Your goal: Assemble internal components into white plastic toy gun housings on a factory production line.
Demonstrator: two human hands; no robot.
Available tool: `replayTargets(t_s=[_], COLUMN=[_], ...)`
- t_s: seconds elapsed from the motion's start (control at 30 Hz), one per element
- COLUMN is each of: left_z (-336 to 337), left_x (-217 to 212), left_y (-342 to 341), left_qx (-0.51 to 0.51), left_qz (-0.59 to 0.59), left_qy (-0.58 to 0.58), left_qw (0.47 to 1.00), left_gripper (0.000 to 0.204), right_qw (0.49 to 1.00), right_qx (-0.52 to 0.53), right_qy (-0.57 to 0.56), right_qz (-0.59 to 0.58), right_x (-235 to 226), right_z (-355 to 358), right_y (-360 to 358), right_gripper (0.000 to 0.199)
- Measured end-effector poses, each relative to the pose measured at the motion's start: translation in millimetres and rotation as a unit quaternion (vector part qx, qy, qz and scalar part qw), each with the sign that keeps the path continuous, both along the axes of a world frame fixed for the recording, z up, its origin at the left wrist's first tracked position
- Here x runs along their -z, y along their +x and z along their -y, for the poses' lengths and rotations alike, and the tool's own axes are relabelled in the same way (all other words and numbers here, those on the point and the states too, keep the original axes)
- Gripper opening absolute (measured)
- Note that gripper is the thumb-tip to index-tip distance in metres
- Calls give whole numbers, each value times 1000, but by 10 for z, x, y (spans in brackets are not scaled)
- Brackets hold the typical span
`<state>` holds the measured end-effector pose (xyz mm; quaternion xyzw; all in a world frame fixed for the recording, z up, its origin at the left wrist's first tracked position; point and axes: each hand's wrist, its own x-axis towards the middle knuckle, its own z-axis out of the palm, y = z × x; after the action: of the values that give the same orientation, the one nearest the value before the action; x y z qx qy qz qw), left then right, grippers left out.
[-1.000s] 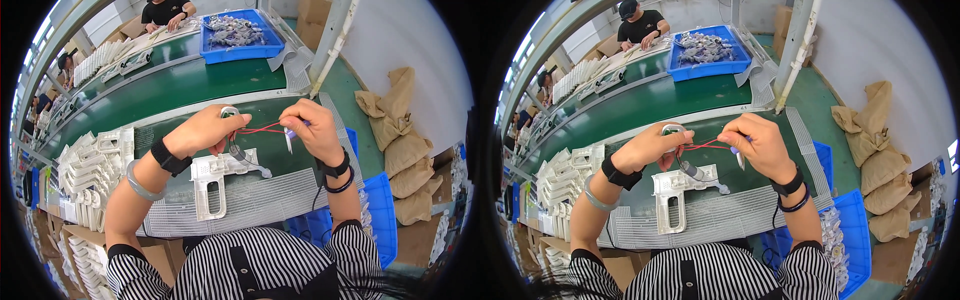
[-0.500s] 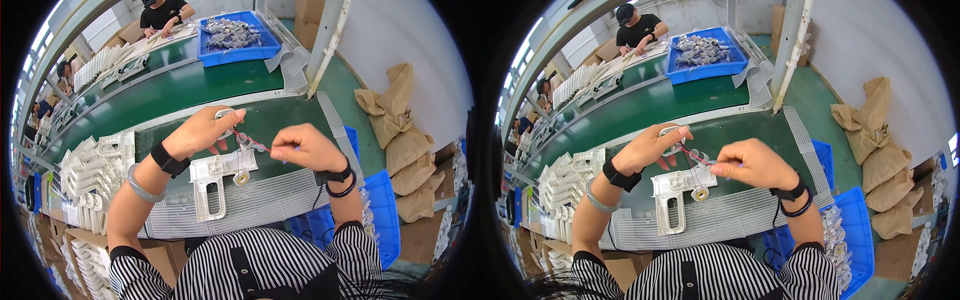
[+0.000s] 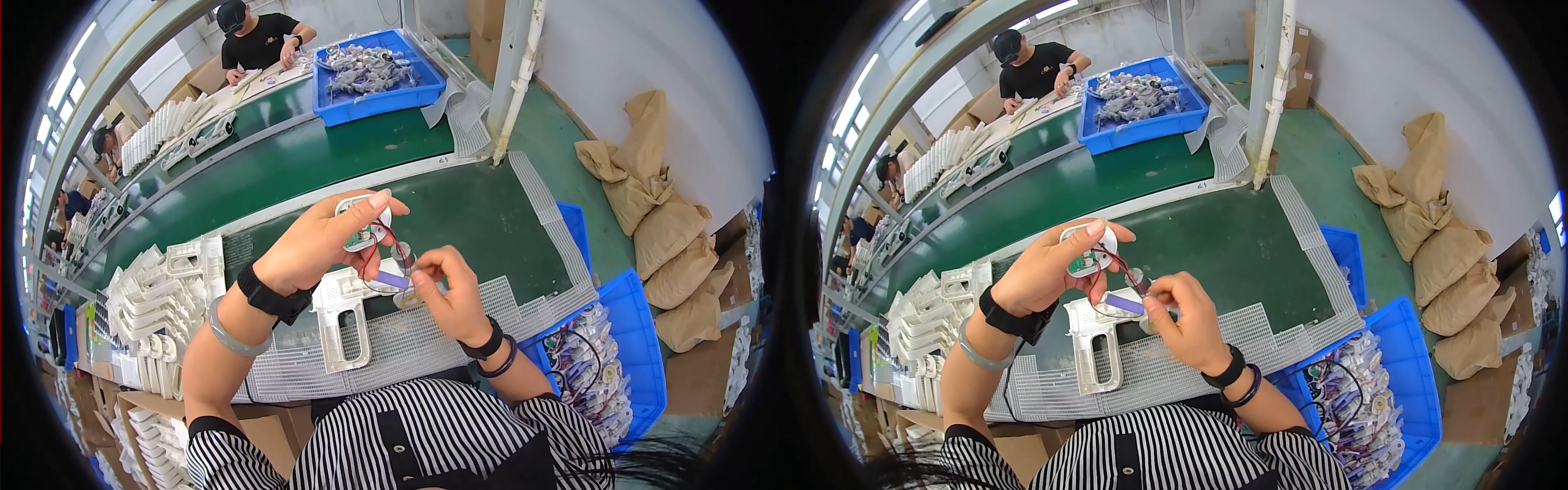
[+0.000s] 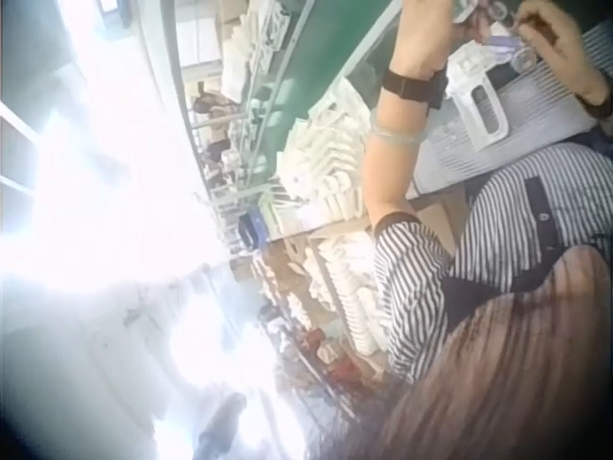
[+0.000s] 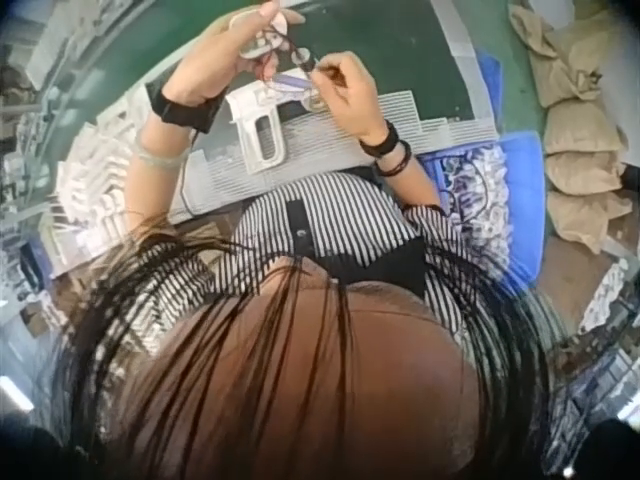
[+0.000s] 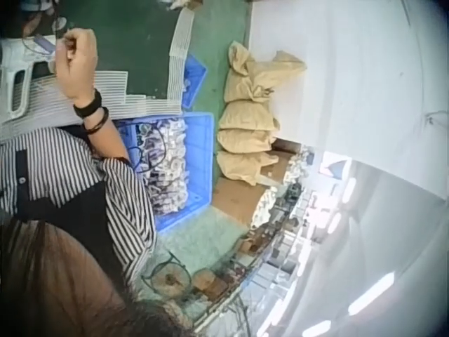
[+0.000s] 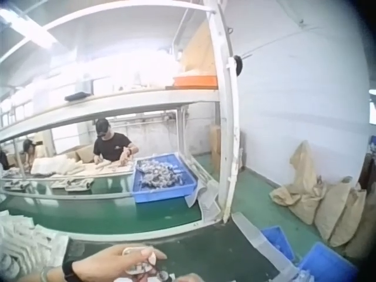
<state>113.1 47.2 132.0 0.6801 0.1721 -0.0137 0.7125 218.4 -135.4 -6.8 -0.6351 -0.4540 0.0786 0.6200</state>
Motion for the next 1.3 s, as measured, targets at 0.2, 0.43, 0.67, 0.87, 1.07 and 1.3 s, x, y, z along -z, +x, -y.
replayTargets(t_s=[0.2, 0.43, 0.67, 0.87, 1.07, 1.3], left_z=[131, 122, 238, 66, 305, 237], left_x=[-8, -162, -457, -158, -247, 69], left_y=[1, 38, -3, -36, 156, 27], left_qx=[20, 57, 77, 6, 26, 18], left_qz=[-5, 33, -51, 53, -13, 223], left_qy=[109, 213, 277, 478, 365, 474], left_qw=[994, 975, 956, 877, 930, 852], left_gripper=[53, 49, 48, 48, 47, 43], right_qw=[993, 891, 907, 982, 819, 865], right_qx=[-80, -325, -362, -96, -467, -395], right_qy=[-74, 5, -44, -126, -119, -57], right_qz=[-41, -316, -212, 105, -310, -305], right_x=[185, 305, 126, -323, -91, -29], right_z=[-74, -39, 97, 324, 276, 51], right_y=[-79, 114, 418, 363, 317, 305], right_gripper=[42, 53, 43, 36, 60, 98])
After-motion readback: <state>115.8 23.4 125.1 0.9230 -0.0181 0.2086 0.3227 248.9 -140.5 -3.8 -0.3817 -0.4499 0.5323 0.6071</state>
